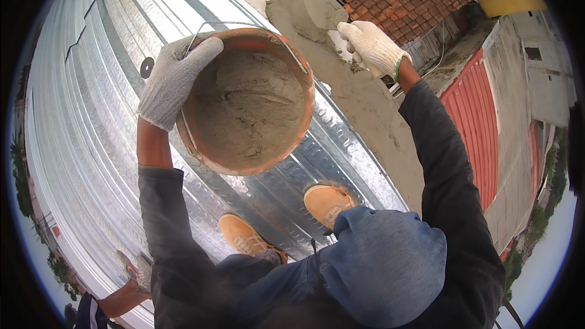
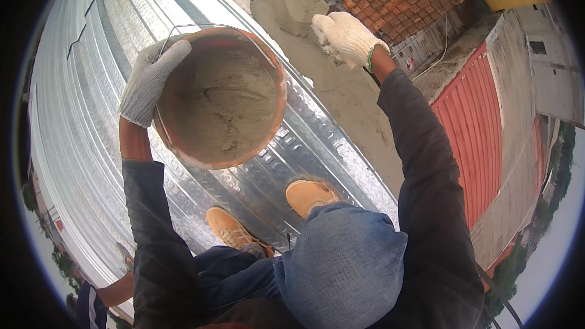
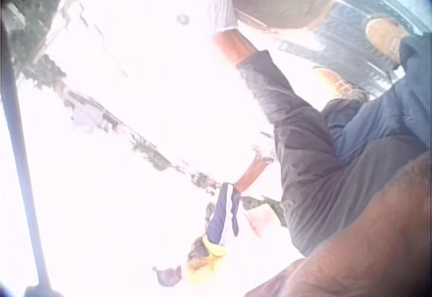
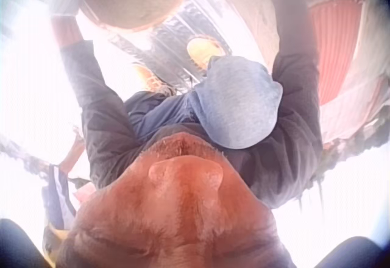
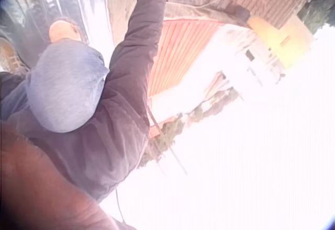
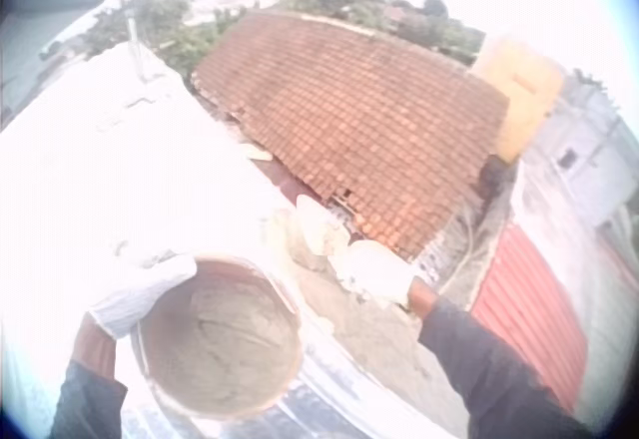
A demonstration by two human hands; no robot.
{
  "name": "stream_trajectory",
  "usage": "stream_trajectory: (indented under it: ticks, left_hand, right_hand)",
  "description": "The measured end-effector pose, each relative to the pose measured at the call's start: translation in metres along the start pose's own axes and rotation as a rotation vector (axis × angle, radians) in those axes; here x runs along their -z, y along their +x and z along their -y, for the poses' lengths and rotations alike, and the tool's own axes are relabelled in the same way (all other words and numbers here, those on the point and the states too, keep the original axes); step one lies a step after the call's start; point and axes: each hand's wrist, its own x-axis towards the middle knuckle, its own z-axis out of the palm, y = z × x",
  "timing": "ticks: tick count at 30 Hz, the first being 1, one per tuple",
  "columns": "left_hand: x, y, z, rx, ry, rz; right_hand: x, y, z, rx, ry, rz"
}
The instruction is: The person scoops cement from a bucket with a trowel and spreads it along the ridge of a corrugated metal roof. They repeatedly smooth the cement line, then walk along the roof and place the bucket down.
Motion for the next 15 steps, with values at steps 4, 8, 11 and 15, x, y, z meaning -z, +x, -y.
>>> stream_trajectory:
  ticks: [4,8,11,15]
  left_hand:
    - [0.002,-0.003,-0.005,-0.028,0.026,-0.006]
    - [-0.001,-0.008,-0.008,0.010,0.016,-0.028]
    - [-0.004,-0.007,-0.008,0.019,-0.034,-0.015]
    - [-0.006,-0.016,-0.019,0.042,0.040,-0.042]
  right_hand:
    - [0.012,0.033,0.008,0.316,-0.482,-0.168]
    - [0.020,0.083,-0.002,0.662,-0.852,-0.492]
    - [0.013,0.119,0.006,0.658,-1.046,-0.625]
    - [-0.002,0.149,0.007,0.694,-1.188,-0.678]
